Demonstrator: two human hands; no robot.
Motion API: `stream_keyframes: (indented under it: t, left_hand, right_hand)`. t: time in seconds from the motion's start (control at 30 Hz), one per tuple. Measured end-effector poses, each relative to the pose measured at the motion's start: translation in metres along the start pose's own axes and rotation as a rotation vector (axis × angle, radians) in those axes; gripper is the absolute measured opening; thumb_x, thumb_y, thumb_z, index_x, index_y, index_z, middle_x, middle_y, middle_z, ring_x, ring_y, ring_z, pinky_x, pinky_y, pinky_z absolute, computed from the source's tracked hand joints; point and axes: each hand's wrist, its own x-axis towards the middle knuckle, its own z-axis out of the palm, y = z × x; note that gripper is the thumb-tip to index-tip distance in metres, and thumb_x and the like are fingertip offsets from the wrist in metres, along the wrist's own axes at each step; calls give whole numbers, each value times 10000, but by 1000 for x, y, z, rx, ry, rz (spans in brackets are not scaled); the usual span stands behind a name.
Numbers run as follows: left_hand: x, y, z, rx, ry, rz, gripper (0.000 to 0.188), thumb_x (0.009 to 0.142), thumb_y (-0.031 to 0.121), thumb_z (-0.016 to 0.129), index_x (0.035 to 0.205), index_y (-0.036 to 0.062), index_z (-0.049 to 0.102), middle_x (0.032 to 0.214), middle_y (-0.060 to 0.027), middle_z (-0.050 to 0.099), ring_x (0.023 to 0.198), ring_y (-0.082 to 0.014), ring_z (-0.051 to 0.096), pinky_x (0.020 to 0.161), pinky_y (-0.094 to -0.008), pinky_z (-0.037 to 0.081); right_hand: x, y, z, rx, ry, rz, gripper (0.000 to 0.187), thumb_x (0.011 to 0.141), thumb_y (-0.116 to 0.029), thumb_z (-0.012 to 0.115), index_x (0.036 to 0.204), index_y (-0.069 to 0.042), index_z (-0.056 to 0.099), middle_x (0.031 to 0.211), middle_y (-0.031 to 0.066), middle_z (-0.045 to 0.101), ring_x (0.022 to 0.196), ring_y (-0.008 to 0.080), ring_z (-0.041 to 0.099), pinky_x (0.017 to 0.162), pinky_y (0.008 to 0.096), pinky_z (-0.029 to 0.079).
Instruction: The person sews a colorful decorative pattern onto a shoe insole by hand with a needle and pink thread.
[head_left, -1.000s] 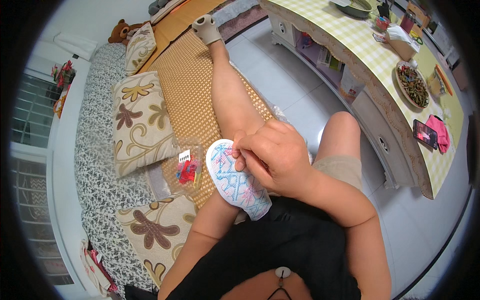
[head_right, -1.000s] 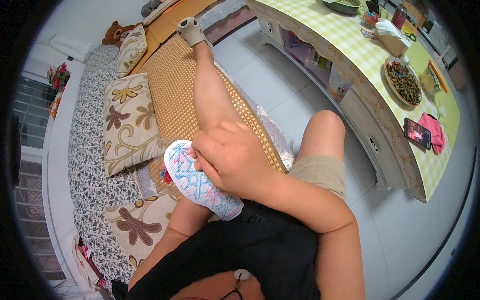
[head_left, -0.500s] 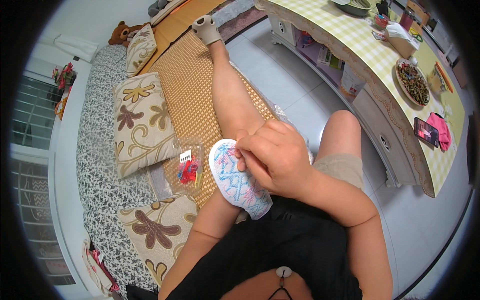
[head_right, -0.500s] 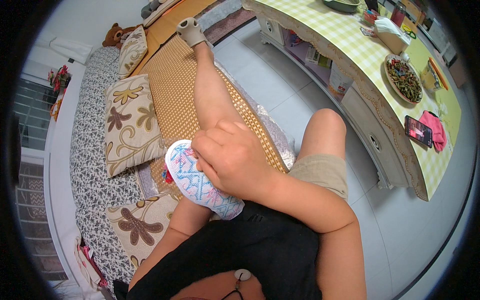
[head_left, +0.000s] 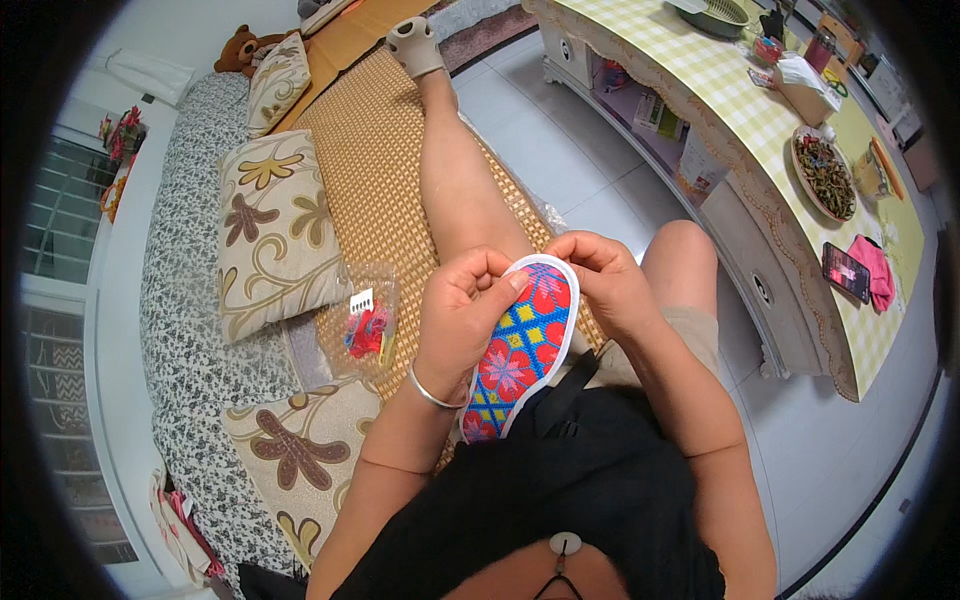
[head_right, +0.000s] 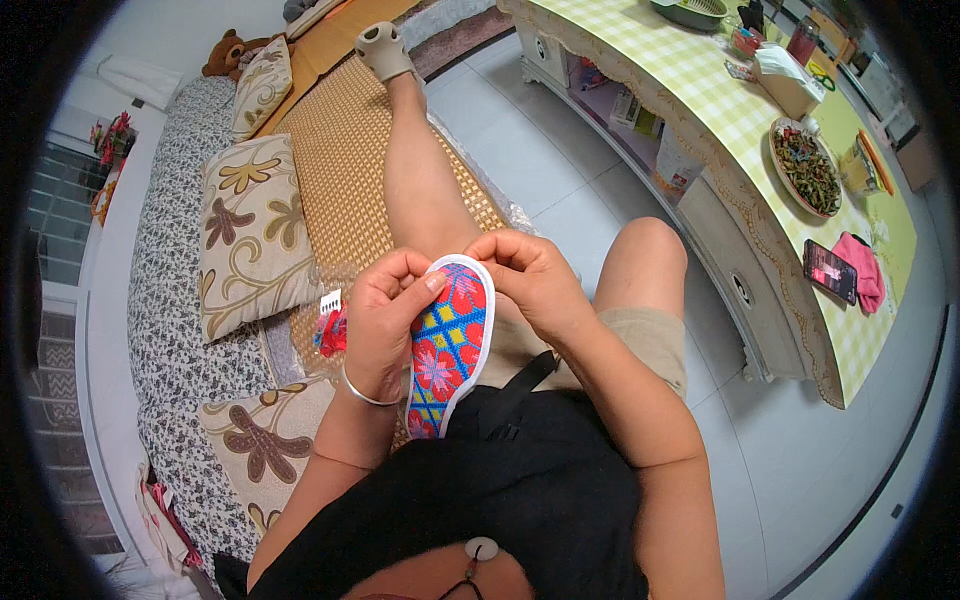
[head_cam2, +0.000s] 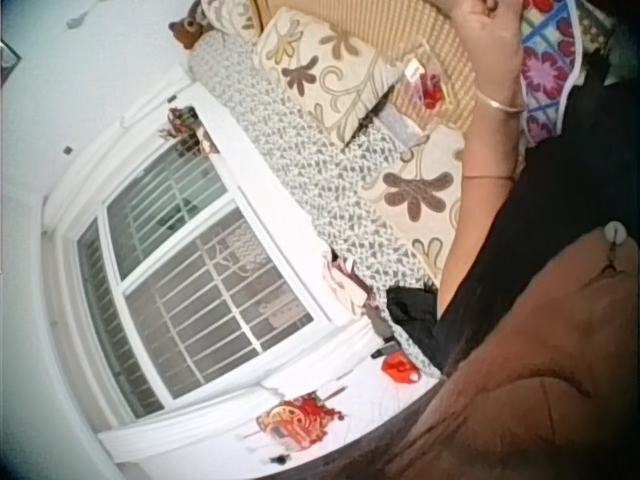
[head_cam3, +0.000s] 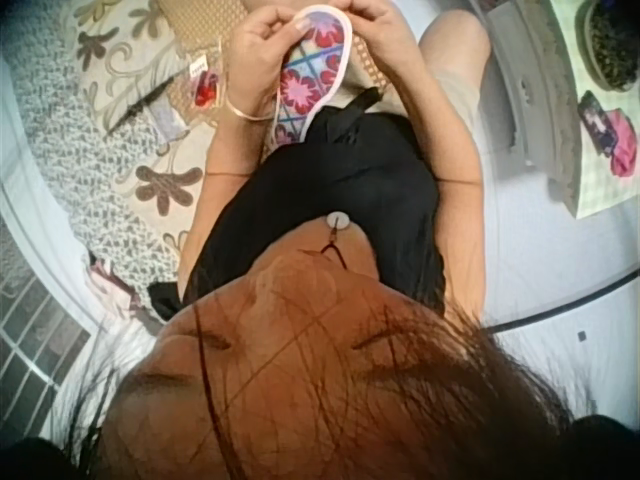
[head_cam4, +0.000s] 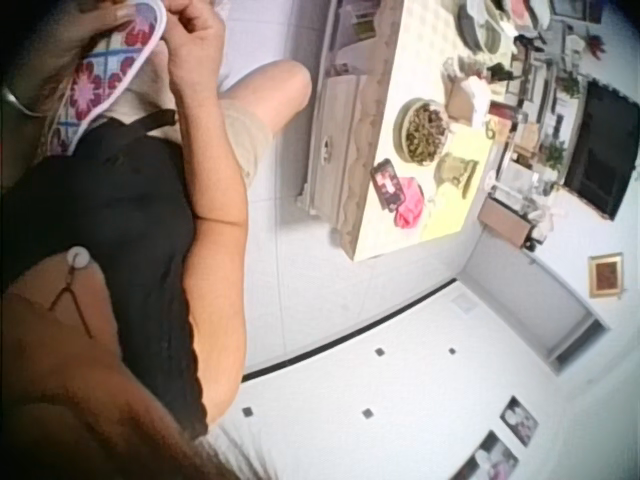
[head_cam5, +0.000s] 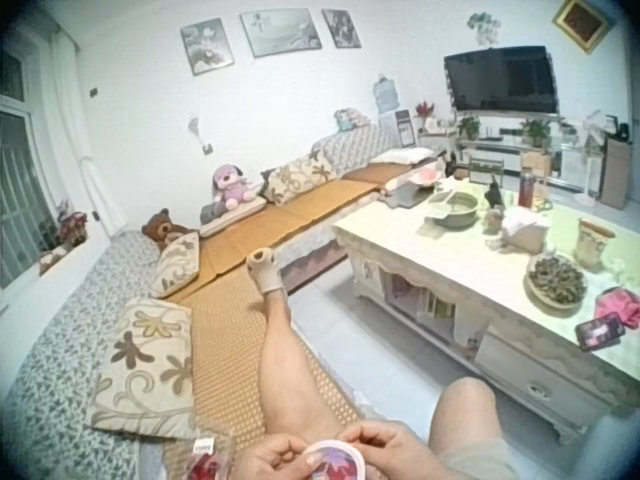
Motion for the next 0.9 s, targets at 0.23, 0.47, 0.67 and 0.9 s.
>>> stream_keyframes:
  t: [0.23,0.47,0.67,0.9]
  left_hand:
    - [1,-7,-1,163,28,60,92,881,65,613,833,-11,591,729,-34,651,629,-25,579,550,-164,454]
    - [2,-9,-2,183,-4,99,81,879,59,616,842,-8,592,734,-28,646,640,-21,574,562,-157,450]
    - [13,-25,-11,-289,-153,6,84,894,94,572,886,12,553,713,-47,603,623,-84,552,568,-200,432]
    - [31,-72,-25,-847,-499,-30,185,911,197,508,788,60,490,604,-39,495,538,-115,472,512,-207,377]
  right_hand:
    - [-2,5,-2,54,-3,18,100,887,-62,593,936,14,635,894,36,651,836,92,600,783,230,483]
    - [-4,7,-4,85,9,25,98,886,-61,593,936,13,633,896,39,650,834,91,599,774,232,485]
    - [-11,-3,11,-52,45,-67,101,873,-19,593,951,27,636,865,39,653,796,89,602,728,223,489]
    - [-11,-9,50,-712,155,-555,46,811,47,633,844,18,646,744,79,635,606,105,604,520,221,478]
